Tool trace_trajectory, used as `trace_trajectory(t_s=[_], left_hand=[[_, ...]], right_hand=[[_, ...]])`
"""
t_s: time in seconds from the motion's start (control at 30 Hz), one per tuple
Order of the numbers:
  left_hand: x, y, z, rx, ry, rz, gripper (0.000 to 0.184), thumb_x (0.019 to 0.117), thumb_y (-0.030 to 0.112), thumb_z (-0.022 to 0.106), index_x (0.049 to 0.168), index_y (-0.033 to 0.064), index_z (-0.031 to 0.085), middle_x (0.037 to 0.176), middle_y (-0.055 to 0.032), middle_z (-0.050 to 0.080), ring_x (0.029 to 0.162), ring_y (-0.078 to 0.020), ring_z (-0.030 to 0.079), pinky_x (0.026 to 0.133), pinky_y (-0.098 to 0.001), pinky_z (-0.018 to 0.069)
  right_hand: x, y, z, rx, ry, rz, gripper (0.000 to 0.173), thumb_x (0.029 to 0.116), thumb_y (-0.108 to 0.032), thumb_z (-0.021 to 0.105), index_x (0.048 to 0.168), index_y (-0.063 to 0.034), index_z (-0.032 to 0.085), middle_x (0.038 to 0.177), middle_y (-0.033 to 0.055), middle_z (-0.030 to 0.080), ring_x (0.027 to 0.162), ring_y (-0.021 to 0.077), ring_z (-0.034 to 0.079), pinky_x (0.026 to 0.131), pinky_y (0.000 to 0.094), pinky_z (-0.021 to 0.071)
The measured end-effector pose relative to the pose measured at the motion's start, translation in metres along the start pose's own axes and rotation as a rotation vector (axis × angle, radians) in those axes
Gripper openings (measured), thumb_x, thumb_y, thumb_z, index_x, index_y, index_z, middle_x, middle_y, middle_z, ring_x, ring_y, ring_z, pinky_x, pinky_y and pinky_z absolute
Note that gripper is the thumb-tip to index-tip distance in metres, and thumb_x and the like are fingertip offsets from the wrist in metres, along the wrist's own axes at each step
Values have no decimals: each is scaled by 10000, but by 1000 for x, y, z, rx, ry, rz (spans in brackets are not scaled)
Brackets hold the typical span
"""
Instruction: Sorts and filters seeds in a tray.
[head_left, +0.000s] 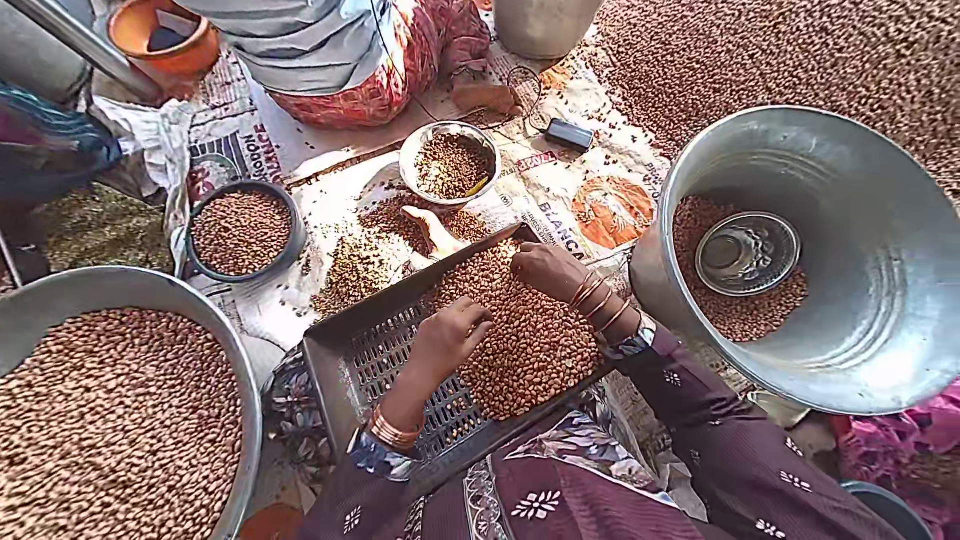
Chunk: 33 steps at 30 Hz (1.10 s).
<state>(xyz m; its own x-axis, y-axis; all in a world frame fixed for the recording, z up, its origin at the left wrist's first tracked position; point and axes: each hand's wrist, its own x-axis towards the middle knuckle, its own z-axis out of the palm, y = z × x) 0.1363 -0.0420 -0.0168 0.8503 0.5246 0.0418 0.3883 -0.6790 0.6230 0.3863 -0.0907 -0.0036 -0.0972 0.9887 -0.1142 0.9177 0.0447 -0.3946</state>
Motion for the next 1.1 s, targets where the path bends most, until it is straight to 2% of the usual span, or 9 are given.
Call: trace_trajectory(t_s=[0.2, 0.33, 0.47, 0.53, 0.63, 0.77, 0.87, 0.97, 1.1], left_hand=[[20, -8, 40, -43, -36, -20, 294, 1035, 248, 579, 1246, 101, 722, 1131, -182, 709, 960, -356, 724, 794, -532, 587], [19, -7, 46, -3, 52, 19, 260, 1015, 245, 604, 1161, 87, 750, 1031, -190, 714, 867, -365, 728, 716, -526, 589], [21, -11, 48, -56, 96, 13, 270, 1007, 248, 614, 1111, 28, 732, 1044, -196, 712, 874, -357, 731, 726, -503, 597], [20, -14, 39, -188, 99, -102, 318, 1012, 286, 613, 1122, 4, 710, 1077, -186, 712, 912, -319, 723, 791, -483, 590], [17, -34, 24, -477, 270, -355, 269, 981, 227, 604, 1085, -15, 658, 904, -103, 671, 799, -172, 645, 760, -358, 538], [9, -63, -2, -895, 386, -632, 272, 1033, 61, 338, 1191, -16, 544, 983, -88, 654, 739, -122, 664, 678, -286, 573], [4, -70, -12, -721, 301, -701, 231, 1079, 91, 429, 1150, 4, 630, 910, -80, 639, 701, -119, 610, 680, -298, 535], [8, -70, -11, -364, 275, -643, 178, 1055, 184, 568, 1103, 64, 691, 845, -99, 660, 722, -224, 616, 707, -452, 521], [7, -77, -10, -95, 209, -579, 206, 1042, 177, 573, 1145, 48, 697, 1014, -176, 708, 868, -358, 694, 770, -588, 546]], right_hand=[[-10, 13, -1, 73, 127, 35, 131, 872, -11, 673, 984, -26, 740, 991, 170, 668, 793, 313, 681, 678, 495, 571], [-10, 14, -8, 151, 135, 75, 126, 923, -3, 657, 983, -14, 768, 1051, 171, 690, 930, 303, 685, 835, 483, 565], [19, 5, -8, 126, 174, -7, 108, 951, -31, 661, 994, -26, 760, 952, 152, 719, 854, 301, 709, 790, 497, 578], [37, -4, -7, 121, 172, -55, 101, 950, -30, 668, 1005, -25, 753, 991, 150, 724, 845, 294, 713, 786, 481, 588], [58, -14, 7, 101, 115, -94, 95, 953, -69, 682, 1011, -35, 749, 1028, 164, 714, 858, 312, 713, 777, 500, 592], [69, -34, 15, 93, 2, -98, 120, 961, -52, 652, 1029, -4, 739, 1033, 200, 696, 889, 353, 707, 797, 515, 579], [73, -48, 15, 155, 67, -165, 138, 961, -26, 636, 1032, -17, 754, 997, 176, 714, 877, 315, 713, 795, 475, 587], [80, -54, 18, 111, 131, -196, 159, 953, -4, 621, 1025, -39, 759, 947, 157, 698, 843, 302, 700, 770, 461, 587], [84, -54, 31, 44, 121, -195, 127, 984, -71, 634, 1014, -43, 754, 918, 158, 690, 864, 315, 698, 791, 468, 586]])
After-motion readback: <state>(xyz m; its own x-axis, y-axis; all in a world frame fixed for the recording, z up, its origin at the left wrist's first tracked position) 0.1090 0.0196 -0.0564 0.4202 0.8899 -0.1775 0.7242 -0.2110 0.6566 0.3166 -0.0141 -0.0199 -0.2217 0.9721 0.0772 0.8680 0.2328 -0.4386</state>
